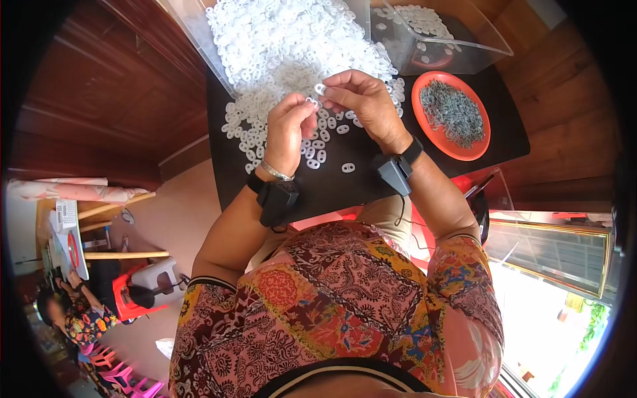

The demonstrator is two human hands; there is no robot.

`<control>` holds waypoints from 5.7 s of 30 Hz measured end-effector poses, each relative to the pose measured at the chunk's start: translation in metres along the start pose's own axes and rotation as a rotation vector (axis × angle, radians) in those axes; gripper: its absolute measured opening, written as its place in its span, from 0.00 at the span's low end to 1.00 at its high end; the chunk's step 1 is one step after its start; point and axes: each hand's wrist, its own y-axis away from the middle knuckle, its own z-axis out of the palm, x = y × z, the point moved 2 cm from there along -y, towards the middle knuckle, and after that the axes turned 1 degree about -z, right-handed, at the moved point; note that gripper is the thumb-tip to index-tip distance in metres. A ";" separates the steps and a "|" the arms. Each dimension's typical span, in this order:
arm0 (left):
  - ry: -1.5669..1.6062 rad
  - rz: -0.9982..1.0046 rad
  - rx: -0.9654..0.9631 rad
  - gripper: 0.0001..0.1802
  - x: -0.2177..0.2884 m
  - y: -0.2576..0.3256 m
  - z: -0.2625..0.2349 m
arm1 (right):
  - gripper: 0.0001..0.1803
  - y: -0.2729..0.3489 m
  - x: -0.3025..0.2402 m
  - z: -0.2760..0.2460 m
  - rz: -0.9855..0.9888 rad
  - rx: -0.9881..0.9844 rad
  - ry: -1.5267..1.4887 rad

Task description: Manual assembly of small metal pins into white plastic ring components.

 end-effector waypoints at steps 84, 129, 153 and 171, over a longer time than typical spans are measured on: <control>-0.010 0.021 -0.044 0.14 -0.004 -0.004 -0.001 | 0.16 0.015 -0.012 0.018 -0.582 -0.043 0.870; -0.308 0.256 0.037 0.14 -0.006 -0.013 -0.004 | 0.08 -0.031 -0.126 -0.062 -0.964 0.488 1.636; -0.314 0.222 0.060 0.13 -0.001 -0.008 -0.002 | 0.10 -0.021 -0.012 -0.012 0.038 -0.129 0.511; 0.158 -0.055 -0.107 0.10 -0.001 -0.006 -0.004 | 0.07 -0.011 -0.007 0.007 -0.051 -0.144 0.155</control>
